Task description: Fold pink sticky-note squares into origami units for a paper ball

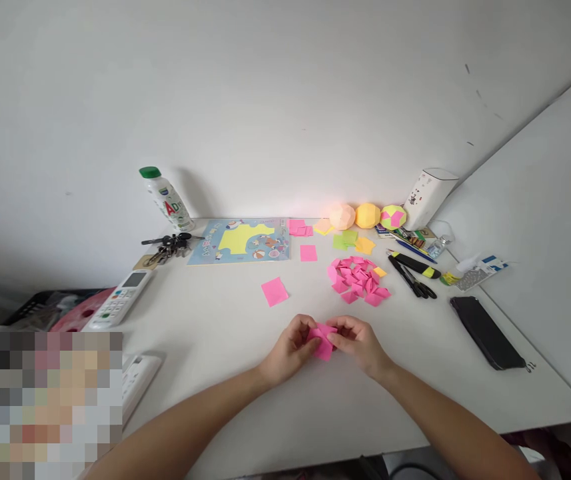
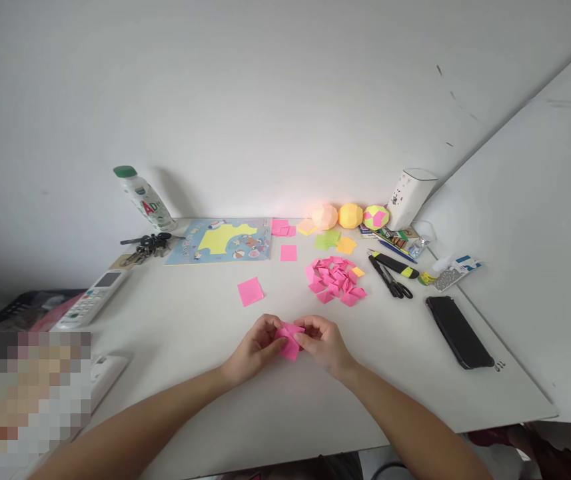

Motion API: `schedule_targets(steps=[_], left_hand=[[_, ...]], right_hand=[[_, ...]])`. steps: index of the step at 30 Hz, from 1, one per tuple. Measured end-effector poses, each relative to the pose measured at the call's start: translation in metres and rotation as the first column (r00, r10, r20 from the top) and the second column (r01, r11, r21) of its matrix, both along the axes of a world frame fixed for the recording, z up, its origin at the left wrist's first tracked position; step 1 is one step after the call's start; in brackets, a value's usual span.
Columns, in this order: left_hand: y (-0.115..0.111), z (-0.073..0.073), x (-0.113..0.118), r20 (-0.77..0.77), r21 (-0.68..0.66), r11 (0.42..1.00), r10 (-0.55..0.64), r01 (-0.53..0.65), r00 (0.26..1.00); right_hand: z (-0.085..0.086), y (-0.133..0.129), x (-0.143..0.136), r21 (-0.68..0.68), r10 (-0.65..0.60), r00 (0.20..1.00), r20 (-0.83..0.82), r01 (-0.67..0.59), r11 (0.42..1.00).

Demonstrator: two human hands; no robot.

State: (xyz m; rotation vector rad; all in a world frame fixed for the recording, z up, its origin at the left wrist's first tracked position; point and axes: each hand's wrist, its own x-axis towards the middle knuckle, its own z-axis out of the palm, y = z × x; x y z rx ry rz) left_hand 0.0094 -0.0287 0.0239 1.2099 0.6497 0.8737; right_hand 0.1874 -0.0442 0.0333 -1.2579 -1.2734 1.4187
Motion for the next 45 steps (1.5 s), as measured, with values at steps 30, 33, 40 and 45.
schedule_targets(steps=[30, 33, 40, 45], left_hand=[[0.004, 0.0, -0.007, -0.204, 0.107, 0.994, 0.003, 0.019, 0.979], [0.004, 0.003, -0.007, -0.206, 0.114, 0.992, -0.02, 0.044, 0.978], [0.004, 0.004, -0.007, -0.206, 0.119, 0.99, -0.052, 0.077, 0.977], [0.004, 0.003, -0.007, -0.203, 0.128, 0.989, -0.041, 0.068, 0.978]], right_hand=[[0.008, 0.002, 0.01, 0.344, 0.025, 0.974, 0.225, -0.103, 0.933], [0.006, 0.002, 0.011, 0.275, 0.054, 0.985, 0.166, -0.099, 0.956], [0.008, 0.004, 0.011, 0.23, 0.111, 0.991, 0.069, -0.125, 0.965], [0.009, 0.004, 0.011, 0.203, 0.096, 0.995, 0.027, -0.1, 0.974]])
